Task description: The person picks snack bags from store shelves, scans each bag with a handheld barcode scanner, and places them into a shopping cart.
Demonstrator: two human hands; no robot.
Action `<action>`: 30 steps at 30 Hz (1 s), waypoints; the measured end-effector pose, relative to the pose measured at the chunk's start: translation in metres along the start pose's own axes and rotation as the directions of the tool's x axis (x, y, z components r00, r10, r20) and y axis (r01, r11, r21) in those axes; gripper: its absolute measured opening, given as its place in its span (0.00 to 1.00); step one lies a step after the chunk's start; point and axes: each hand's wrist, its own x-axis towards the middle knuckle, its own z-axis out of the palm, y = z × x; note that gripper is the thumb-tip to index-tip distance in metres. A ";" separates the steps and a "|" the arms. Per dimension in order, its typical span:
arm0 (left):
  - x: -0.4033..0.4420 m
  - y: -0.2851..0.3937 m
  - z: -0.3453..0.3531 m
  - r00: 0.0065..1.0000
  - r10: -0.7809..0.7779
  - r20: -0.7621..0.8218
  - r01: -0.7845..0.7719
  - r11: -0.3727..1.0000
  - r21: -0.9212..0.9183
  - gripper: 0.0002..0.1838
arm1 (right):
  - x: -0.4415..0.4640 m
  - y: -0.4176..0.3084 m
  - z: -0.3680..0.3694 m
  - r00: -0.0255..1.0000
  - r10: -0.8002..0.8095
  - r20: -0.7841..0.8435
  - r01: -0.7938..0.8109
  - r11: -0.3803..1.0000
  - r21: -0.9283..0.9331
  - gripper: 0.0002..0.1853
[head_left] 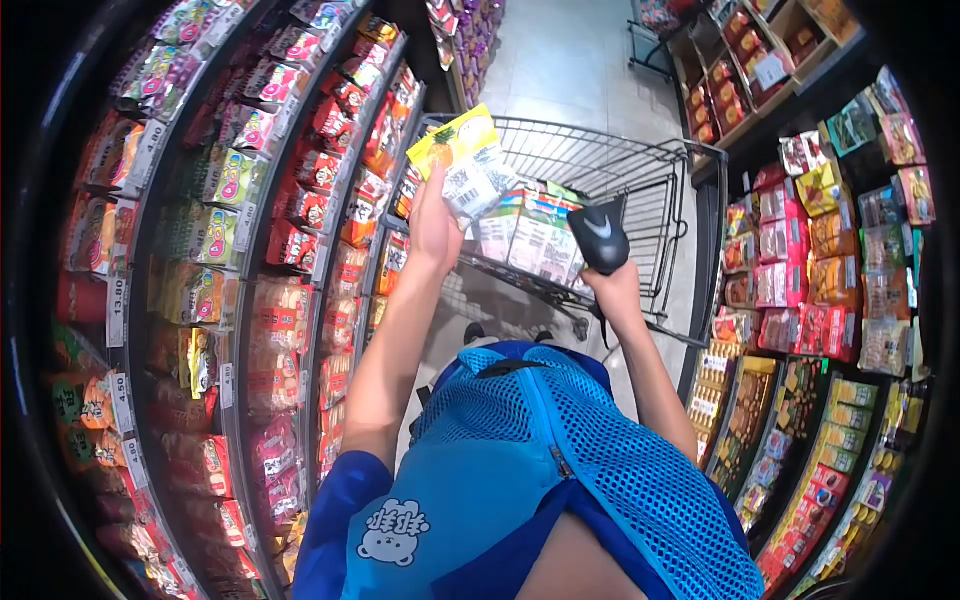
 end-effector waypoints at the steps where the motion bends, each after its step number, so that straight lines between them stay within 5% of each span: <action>1: 0.008 0.003 -0.003 0.999 0.040 0.022 -0.041 0.999 0.015 0.24 | -0.005 -0.004 0.000 1.000 0.003 0.010 -0.003 1.000 -0.014 0.15; 7: 0.037 0.013 -0.017 0.995 0.102 0.001 -0.102 0.994 0.038 0.23 | -0.014 -0.028 0.038 0.929 0.153 0.337 -0.233 0.949 0.210 0.03; 11: 0.034 0.022 -0.013 0.989 0.142 0.030 -0.145 0.982 0.119 0.26 | -0.005 -0.089 0.056 0.899 0.087 0.430 -0.163 0.976 0.142 0.05; 17: 0.041 0.025 -0.020 0.989 0.107 0.099 -0.118 0.987 0.107 0.27 | -0.003 -0.140 0.056 0.903 -0.052 0.427 -0.037 0.979 0.198 0.04; 24: 0.042 0.026 -0.022 0.991 0.126 0.034 -0.130 0.981 0.145 0.26 | -0.013 -0.144 0.048 0.921 -0.005 0.390 -0.080 0.976 0.204 0.05; 28: 0.045 0.024 -0.033 0.992 0.122 -0.012 -0.119 0.983 0.140 0.26 | -0.028 -0.139 0.029 0.917 0.015 0.398 -0.090 0.981 0.170 0.13; 30: 0.048 0.023 -0.038 0.994 0.104 -0.046 -0.095 0.983 0.155 0.27 | -0.034 -0.124 0.028 0.920 -0.122 0.373 0.032 0.970 0.241 0.17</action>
